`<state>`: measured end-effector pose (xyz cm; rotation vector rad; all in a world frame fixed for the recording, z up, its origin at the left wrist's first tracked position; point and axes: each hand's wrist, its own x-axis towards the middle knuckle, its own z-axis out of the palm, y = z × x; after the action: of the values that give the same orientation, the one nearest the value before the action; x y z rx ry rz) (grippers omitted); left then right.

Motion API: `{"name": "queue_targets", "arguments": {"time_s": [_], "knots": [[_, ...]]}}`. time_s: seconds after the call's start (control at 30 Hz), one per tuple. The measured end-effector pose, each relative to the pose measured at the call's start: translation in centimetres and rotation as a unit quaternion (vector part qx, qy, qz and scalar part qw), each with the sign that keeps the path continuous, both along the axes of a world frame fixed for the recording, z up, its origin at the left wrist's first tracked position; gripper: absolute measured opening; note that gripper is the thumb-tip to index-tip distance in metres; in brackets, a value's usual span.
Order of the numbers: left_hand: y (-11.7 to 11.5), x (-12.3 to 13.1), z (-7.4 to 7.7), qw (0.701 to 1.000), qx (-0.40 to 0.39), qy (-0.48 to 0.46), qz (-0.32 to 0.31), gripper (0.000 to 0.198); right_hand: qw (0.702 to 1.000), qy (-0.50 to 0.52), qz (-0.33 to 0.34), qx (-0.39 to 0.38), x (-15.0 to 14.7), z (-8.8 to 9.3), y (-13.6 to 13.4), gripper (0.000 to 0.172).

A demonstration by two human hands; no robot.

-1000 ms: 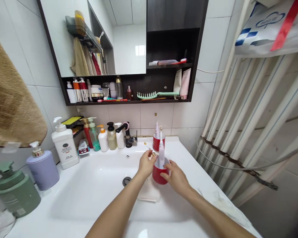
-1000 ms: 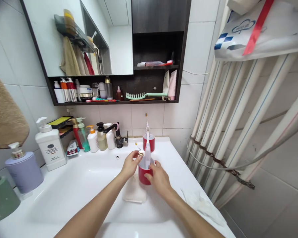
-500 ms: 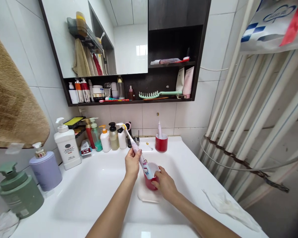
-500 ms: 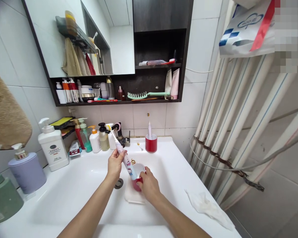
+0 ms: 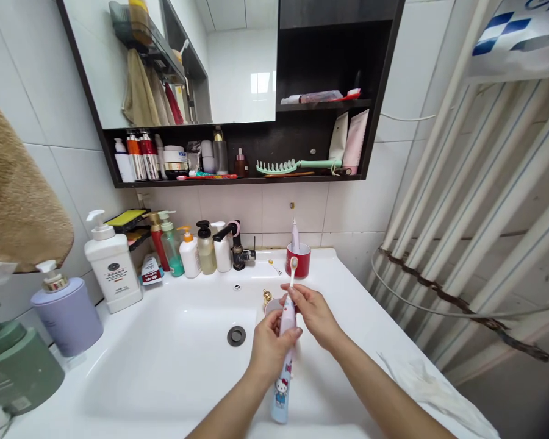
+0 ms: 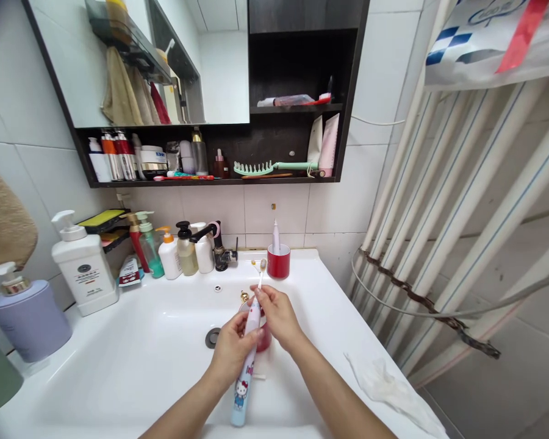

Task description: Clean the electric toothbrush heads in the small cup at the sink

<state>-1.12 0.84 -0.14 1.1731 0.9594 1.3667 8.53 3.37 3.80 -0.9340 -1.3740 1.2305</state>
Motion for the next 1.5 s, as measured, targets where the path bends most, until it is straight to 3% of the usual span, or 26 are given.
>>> {"name": "queue_targets", "arguments": {"time_s": [0.1, 0.23, 0.37, 0.53, 0.67, 0.83, 0.97, 1.13, 1.33, 1.5], "knots": [[-0.4, 0.4, -0.2, 0.995, -0.070, -0.019, -0.066, 0.037, 0.998, 0.054, -0.012, -0.035, 0.0, -0.2, 0.3, 0.026], [-0.7, 0.7, -0.4, 0.968, -0.176, -0.074, -0.164, 0.050, 0.995, 0.075, -0.034, -0.051, 0.7, -0.8, 0.7, 0.027], [-0.5, 1.1, -0.6, 0.983, -0.127, -0.034, -0.126, 0.046, 0.994, 0.081, -0.065, -0.036, 0.9, -0.9, 0.8, 0.023], [-0.5, 1.1, -0.3, 0.958, -0.190, -0.079, -0.201, 0.049, 0.987, 0.129, -0.064, -0.066, 0.5, -0.8, 0.4, 0.021], [-0.6, 1.0, -0.3, 0.975, -0.139, -0.046, -0.165, 0.045, 0.985, 0.141, -0.081, -0.060, 0.2, -0.8, 0.1, 0.022], [-0.8, 1.1, -0.5, 0.952, -0.198, -0.102, -0.209, 0.046, 0.974, 0.197, -0.055, -0.098, 0.0, -0.9, 0.1, 0.020], [-0.9, 1.2, -0.6, 0.967, -0.164, -0.093, -0.173, 0.043, 0.972, 0.204, -0.065, -0.096, -0.1, -0.8, 0.0, 0.019], [-0.8, 1.1, -0.4, 0.932, -0.230, -0.136, -0.243, 0.047, 0.959, 0.252, -0.037, -0.125, -0.2, -0.8, -0.1, 0.016], [-0.8, 1.3, -0.5, 0.973, -0.157, -0.058, -0.162, 0.045, 0.958, 0.254, -0.061, -0.115, -0.4, -0.9, 0.0, 0.015], [-0.8, 1.3, -0.4, 0.954, -0.200, -0.083, -0.205, 0.047, 0.953, 0.273, -0.041, -0.122, -0.3, -0.9, 0.0, 0.015]]}}
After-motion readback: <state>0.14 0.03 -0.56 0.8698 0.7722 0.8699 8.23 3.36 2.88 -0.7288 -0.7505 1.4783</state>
